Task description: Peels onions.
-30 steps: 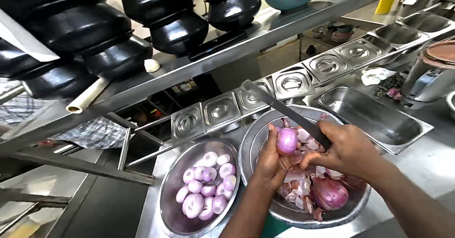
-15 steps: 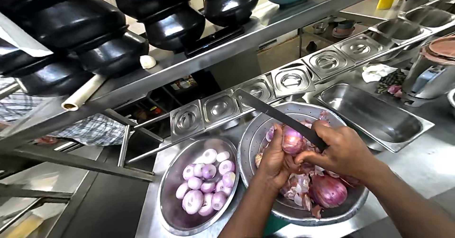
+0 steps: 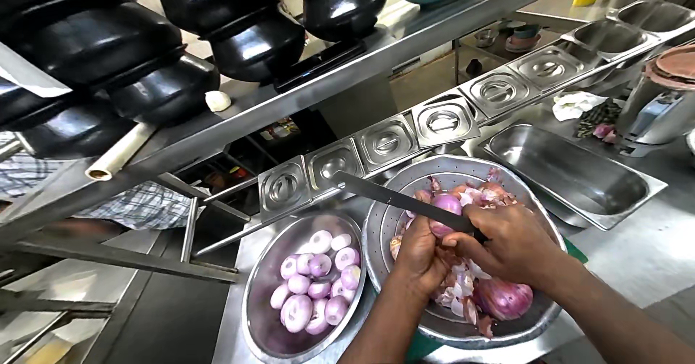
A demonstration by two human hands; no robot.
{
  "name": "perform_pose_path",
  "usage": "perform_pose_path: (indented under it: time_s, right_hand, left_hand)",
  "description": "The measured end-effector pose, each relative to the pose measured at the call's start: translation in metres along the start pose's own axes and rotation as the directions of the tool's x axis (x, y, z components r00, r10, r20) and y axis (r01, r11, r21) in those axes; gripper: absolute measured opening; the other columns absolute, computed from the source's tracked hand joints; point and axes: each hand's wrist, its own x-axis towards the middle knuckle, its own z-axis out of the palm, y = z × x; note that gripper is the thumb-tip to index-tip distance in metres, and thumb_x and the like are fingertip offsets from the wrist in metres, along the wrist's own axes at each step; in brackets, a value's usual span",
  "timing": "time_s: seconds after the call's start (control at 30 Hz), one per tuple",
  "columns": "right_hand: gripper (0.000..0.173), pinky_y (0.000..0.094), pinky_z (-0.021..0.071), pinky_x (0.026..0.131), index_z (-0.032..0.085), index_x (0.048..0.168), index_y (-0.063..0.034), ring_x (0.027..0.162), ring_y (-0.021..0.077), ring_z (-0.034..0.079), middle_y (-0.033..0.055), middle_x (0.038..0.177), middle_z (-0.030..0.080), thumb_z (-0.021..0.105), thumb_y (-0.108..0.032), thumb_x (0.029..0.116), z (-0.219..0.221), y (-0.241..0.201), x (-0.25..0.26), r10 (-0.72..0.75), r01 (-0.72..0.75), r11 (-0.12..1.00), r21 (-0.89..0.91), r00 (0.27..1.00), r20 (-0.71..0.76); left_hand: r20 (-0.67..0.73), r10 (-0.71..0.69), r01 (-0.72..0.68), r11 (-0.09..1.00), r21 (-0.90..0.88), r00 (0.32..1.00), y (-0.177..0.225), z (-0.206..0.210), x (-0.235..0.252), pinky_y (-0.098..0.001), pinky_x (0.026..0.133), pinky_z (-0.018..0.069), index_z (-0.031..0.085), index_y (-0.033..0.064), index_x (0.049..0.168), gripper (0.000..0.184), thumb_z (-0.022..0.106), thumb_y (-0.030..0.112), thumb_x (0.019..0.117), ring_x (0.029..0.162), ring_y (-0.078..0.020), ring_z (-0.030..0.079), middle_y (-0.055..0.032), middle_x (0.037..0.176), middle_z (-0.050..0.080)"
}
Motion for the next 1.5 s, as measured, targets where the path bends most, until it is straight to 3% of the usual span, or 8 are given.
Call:
perform_pose_path:
  time_s: [0.3,0.43,0.53,0.8,0.93,1.07,1.17,1.5]
  right_hand:
    - [0.055,0.0275,0.0361,0.039,0.057,0.076,-0.0196,0.043,0.0037,0.041,-0.0113,0.052,0.042,0.06,-0.074,0.0844,-0.003,0.01,0.003,0.177,-0.178,0.977,0.113,0.984,0.018]
    - [0.05,0.0261,0.0371,0.039,0.056,0.076,-0.021,0.043,0.0024,0.043,-0.0121,0.053,0.043,0.06,-0.069,0.0875,-0.005,0.015,0.001,0.294,-0.297,0.945,0.136,0.955,0.039]
    - [0.047,0.0253,0.04,0.04,0.057,0.079,-0.0225,0.045,0.0009,0.046,-0.0131,0.055,0.047,0.062,-0.069,0.0869,-0.007,0.015,-0.001,0.325,-0.331,0.93,0.16,0.944,0.064]
    - [0.049,0.0246,0.0389,0.04,0.058,0.081,-0.022,0.045,0.0012,0.044,-0.0124,0.056,0.046,0.062,-0.071,0.0879,-0.006,0.014,-0.002,0.33,-0.339,0.917,0.208,0.941,0.08]
    - [0.048,0.0229,0.0362,0.039,0.055,0.074,-0.0238,0.042,-0.0006,0.041,-0.014,0.053,0.043,0.064,-0.07,0.0867,-0.008,0.009,0.0,0.227,-0.242,0.945,0.221,0.97,0.091]
    - [0.055,0.0238,0.0354,0.039,0.053,0.071,-0.0231,0.043,0.0001,0.041,-0.0131,0.052,0.041,0.063,-0.075,0.0841,-0.009,0.002,0.002,0.113,-0.131,0.973,0.192,0.989,0.1]
    - [0.058,0.0248,0.0329,0.039,0.05,0.068,-0.0228,0.043,0.0011,0.04,-0.0126,0.05,0.038,0.06,-0.077,0.0836,-0.008,-0.002,0.003,0.044,-0.057,0.991,0.122,0.994,0.1]
    - [0.057,0.0226,0.0329,0.039,0.051,0.07,-0.0214,0.043,-0.0002,0.04,-0.0127,0.051,0.039,0.06,-0.076,0.086,-0.004,-0.005,0.005,-0.015,-0.003,0.986,0.169,0.995,0.103]
  left_hand:
    - [0.068,0.014,-0.008,0.996,-0.089,0.998,0.003,-0.005,0.003,-0.0312,0.07,0.0613,0.06,0.0096,0.117,0.059,0.042,0.063,0.0998,0.072,-0.0176,0.069,-0.0109,0.09,0.067]
    - [0.081,0.074,-0.054,0.972,-0.229,0.994,0.005,-0.007,0.004,-0.0409,0.079,0.0626,0.062,0.0044,0.116,0.037,0.062,0.038,0.0994,0.085,-0.0286,0.073,-0.0198,0.102,0.069]
    - [0.008,0.142,-0.135,0.96,-0.247,0.99,0.005,-0.008,0.005,-0.0386,0.068,0.0621,0.065,0.0053,0.104,0.024,0.065,0.026,0.0925,0.074,-0.0263,0.071,-0.0177,0.091,0.069]
    - [0.511,0.212,-0.117,0.97,-0.213,0.833,0.01,-0.039,0.005,-0.04,0.094,0.0545,0.053,0.0277,0.142,0.049,0.066,0.026,0.0952,0.121,-0.0281,0.062,-0.014,0.146,0.053]
    - [0.367,0.136,-0.129,0.991,-0.042,0.92,0.012,-0.037,0.003,-0.0264,0.064,0.0575,0.063,0.0216,0.123,0.051,0.046,0.064,0.0993,0.082,-0.0179,0.07,-0.0124,0.111,0.069]
    - [0.18,0.08,-0.097,0.991,0.088,0.98,0.009,-0.027,0.002,-0.0156,0.04,0.038,0.066,0.0136,0.095,0.08,0.027,0.083,0.0899,0.043,-0.0033,0.045,-0.0029,0.067,0.06]
    - [0.067,0.141,-0.151,0.974,0.17,0.988,0.005,-0.02,0.0,-0.0189,0.044,0.0428,0.063,0.0094,0.093,0.072,0.017,0.063,0.105,0.047,-0.0075,0.052,-0.0064,0.064,0.06]
    - [0.071,0.078,-0.082,0.996,0.042,0.994,0.003,-0.009,-0.008,-0.0279,0.059,0.0573,0.065,0.0071,0.091,0.064,0.024,0.054,0.1079,0.065,-0.0147,0.066,-0.0092,0.074,0.066]
